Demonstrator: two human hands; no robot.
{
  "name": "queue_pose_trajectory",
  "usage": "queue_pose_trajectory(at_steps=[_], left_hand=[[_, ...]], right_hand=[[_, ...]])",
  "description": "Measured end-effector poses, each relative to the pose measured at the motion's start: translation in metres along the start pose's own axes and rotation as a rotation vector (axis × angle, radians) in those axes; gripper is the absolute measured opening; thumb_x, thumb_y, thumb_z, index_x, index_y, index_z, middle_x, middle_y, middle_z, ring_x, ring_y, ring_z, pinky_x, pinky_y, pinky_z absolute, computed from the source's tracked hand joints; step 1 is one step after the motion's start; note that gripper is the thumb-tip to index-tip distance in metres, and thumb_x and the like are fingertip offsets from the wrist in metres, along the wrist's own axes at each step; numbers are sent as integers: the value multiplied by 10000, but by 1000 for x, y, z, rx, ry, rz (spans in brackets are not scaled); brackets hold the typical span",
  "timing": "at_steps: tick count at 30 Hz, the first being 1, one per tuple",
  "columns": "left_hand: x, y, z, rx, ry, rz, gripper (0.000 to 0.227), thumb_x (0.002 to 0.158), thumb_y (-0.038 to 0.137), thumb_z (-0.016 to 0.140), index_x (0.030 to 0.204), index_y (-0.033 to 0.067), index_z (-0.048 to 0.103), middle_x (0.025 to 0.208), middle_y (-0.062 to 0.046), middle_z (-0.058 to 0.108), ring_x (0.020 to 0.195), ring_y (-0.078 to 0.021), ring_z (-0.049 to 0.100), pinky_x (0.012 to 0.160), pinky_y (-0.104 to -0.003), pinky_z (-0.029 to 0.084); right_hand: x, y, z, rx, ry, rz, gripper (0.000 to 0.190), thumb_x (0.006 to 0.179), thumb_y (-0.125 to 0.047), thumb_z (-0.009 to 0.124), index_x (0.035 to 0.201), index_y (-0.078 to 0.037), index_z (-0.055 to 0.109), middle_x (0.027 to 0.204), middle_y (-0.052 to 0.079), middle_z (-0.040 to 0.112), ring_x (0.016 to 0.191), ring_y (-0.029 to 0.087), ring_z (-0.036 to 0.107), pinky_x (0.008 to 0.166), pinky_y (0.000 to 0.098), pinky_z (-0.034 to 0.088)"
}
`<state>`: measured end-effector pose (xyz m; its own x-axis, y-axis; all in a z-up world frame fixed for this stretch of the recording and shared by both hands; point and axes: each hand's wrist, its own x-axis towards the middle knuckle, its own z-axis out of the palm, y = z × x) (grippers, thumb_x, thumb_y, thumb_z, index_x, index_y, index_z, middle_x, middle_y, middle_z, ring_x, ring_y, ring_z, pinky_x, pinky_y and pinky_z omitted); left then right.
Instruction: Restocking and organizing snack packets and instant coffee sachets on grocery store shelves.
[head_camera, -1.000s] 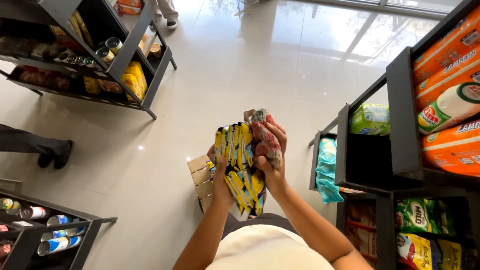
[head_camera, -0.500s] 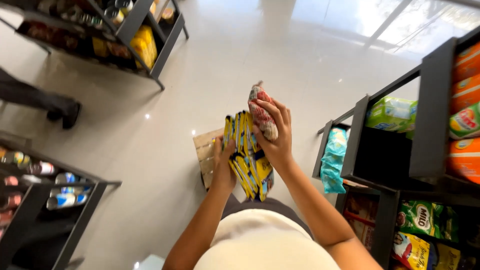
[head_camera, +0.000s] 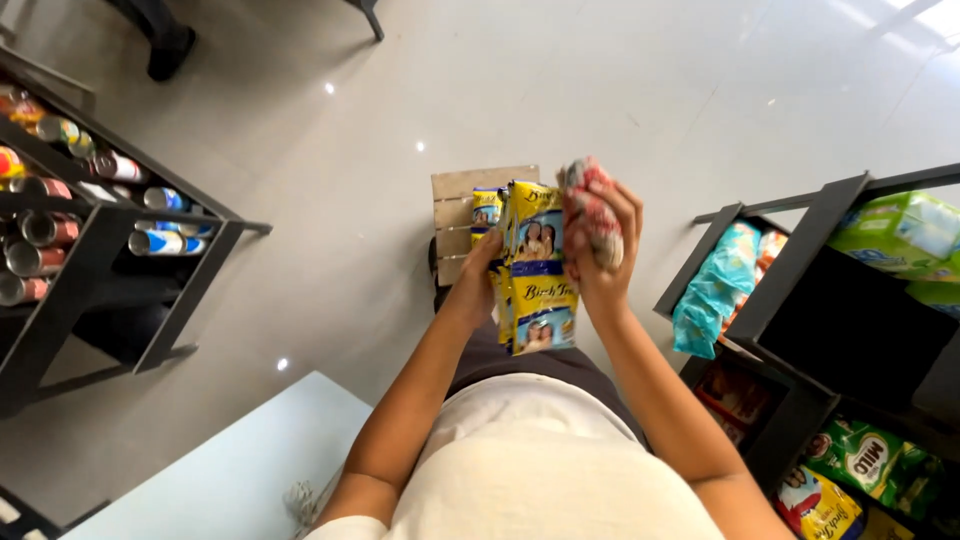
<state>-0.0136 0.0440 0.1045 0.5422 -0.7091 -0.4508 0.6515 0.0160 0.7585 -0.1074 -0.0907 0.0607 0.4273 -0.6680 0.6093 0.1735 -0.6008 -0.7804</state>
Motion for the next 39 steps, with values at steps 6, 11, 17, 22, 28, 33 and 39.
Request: queue_pose_trajectory(at_steps=[6, 11, 17, 22, 28, 33, 39], left_hand=[[63, -77, -84, -21, 103, -37, 915, 886, 541, 785, 1585, 114, 376, 1545, -210, 383, 1376, -362, 465, 1102, -509, 437], [70, -65, -119, 66, 296, -15, 911, 851, 476, 828, 1556, 77, 411, 1543, -257, 377, 1416, -367, 403, 1129, -444, 400], [91, -75, -161, -286, 223, -62, 671, 931, 224, 698, 1483, -36, 419, 1276, -170, 524, 975, -166, 586, 756, -336, 574], [125, -103, -203, -110, 87, 29, 716, 956, 333, 781, 1545, 115, 437, 1265, -93, 558, 1094, -210, 604, 820, -431, 589], [164, -80, -213, -462, 488, -67, 601, 921, 462, 764, 1349, 80, 584, 963, 13, 522, 931, -154, 569, 878, -334, 463], [248, -193, -337, -22, 399, -131, 643, 956, 418, 744, 1504, 174, 513, 1506, -90, 516, 1355, -267, 511, 1154, -425, 415], [315, -163, -314, 265, 299, -222, 565, 936, 438, 769, 1409, 173, 613, 1436, -114, 568, 1369, -272, 499, 1175, -401, 384]], right_hand=[[-52, 11, 31, -55, -214, 113, 605, 775, -299, 718, 1348, -126, 632, 1318, 131, 505, 1317, 369, 459, 1180, 513, 294], [-69, 34, 39, 228, -432, 159, 340, 685, -330, 816, 944, -122, 742, 1106, 153, 625, 1053, 376, 586, 1028, 474, 427], [-2, 30, 99, 489, -184, 743, 472, 903, -221, 623, 1353, -91, 561, 926, 136, 675, 846, 168, 642, 783, 315, 530], [-22, 67, 156, 569, -99, 1050, 342, 942, -356, 666, 1200, -155, 565, 620, 111, 576, 348, 195, 564, 276, 228, 409], [-62, 87, 173, 297, -163, 1053, 514, 829, -13, 750, 1315, -138, 638, 821, 106, 723, 671, 103, 631, 601, 226, 517], [-111, 133, 151, 277, 0, 1362, 258, 845, -94, 698, 1101, -116, 669, 805, 84, 698, 604, 143, 658, 512, 262, 548], [-153, 197, 137, 10, 597, 1308, 287, 914, -224, 662, 1198, -216, 621, 990, 10, 661, 845, 109, 635, 775, 273, 519]])
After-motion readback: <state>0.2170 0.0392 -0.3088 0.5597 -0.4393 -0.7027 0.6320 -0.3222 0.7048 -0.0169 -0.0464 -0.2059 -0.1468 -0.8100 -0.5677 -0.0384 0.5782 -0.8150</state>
